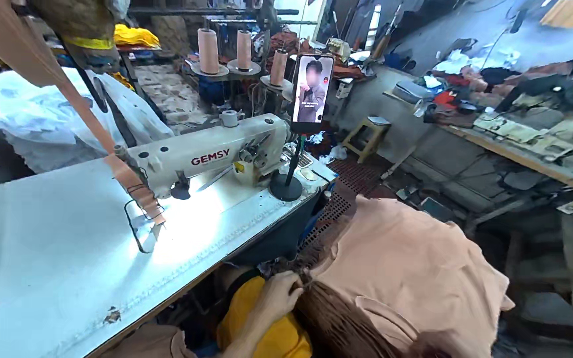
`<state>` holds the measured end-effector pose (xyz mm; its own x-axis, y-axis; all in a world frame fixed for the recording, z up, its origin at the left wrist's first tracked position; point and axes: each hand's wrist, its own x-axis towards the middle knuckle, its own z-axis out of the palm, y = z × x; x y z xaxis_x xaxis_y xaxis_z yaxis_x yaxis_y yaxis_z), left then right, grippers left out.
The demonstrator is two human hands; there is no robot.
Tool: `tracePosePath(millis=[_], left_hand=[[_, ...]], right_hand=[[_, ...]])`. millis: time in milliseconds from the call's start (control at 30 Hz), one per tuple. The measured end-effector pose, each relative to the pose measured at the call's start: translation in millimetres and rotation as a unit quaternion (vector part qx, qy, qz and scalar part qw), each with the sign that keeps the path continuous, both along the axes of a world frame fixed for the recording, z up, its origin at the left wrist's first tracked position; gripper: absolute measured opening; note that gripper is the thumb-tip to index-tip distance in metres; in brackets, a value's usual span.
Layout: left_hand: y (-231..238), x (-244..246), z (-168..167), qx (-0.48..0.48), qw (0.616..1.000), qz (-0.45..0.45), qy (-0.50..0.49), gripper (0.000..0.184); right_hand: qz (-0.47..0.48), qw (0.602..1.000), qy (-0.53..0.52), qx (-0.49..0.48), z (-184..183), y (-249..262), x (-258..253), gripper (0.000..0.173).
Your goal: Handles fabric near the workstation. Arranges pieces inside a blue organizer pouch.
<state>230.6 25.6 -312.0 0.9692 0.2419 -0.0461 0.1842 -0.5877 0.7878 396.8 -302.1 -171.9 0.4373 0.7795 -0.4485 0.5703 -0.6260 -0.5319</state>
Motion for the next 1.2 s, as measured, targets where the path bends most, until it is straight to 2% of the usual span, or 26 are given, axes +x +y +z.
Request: tracePosePath(millis=[67,133,167,233,300,400,500,600,833,967,1033,1100,1200], left_hand=[[20.3,-43.3,-11.0,-0.057,0.993,0.096,0.025,0.027],[36.3,-88.2,-24.9,-0.107,0.971,0.212,0.001,0.028],[41.2,-110.7,-33.3,-0.126,0.955,0.268,-0.021,0.028],[43.7,-153.6,-57.2,-0.144,0.919,0.362,-0.067,0.024],[40.2,-185.8,-81.7,-0.139,0.889,0.433,-0.059,0.027],[42.6,-199.1,-94.7,-0.107,0.888,0.446,-0.047,0.032],[44.3,-194.1,-93.6,-0.121,0.893,0.431,-0.041,0.035],[45.0,-192.4,-95.2,-0.139,0.907,0.398,0.009,0.040],[44.9,-191.0,-105.6,-0.139,0.921,0.361,0.046,0.045],[45.0,-189.6,-87.1,-0.189,0.913,0.362,0.018,0.044],[42.2,-188.4,-76.6,-0.241,0.894,0.376,-0.037,0.040],[35.7,-188.0,-66.7,-0.321,0.856,0.382,-0.136,0.039],[28.1,-184.7,-36.8,-0.471,0.743,0.347,-0.326,0.037]], right_hand=[[0.004,0.994,-0.087,0.067,-3.7,48.2,-6.8,0.045],[0.007,0.970,-0.204,0.135,-16.1,112.3,-24.5,0.039],[0.013,0.962,-0.229,0.151,-19.7,147.2,-38.0,0.039],[0.045,0.968,-0.204,0.139,-21.4,215.6,-66.7,0.051],[0.097,0.971,-0.172,0.132,-28.2,279.7,-92.3,0.062],[0.163,0.952,-0.192,0.173,-48.0,360.3,-127.8,0.044],[0.195,0.931,-0.228,0.206,-57.4,409.1,-146.8,0.039],[0.195,0.920,-0.252,0.228,-60.8,429.0,-150.4,0.037],[0.179,0.881,-0.322,0.296,-83.9,439.5,-142.5,0.034],[0.155,0.877,-0.316,0.327,-89.5,438.0,-144.7,0.033],[0.146,0.878,-0.310,0.334,-86.8,438.1,-144.9,0.033],[0.144,0.876,-0.306,0.345,-86.0,437.5,-145.4,0.032],[0.147,0.866,-0.302,0.370,-89.7,438.9,-145.2,0.029]])
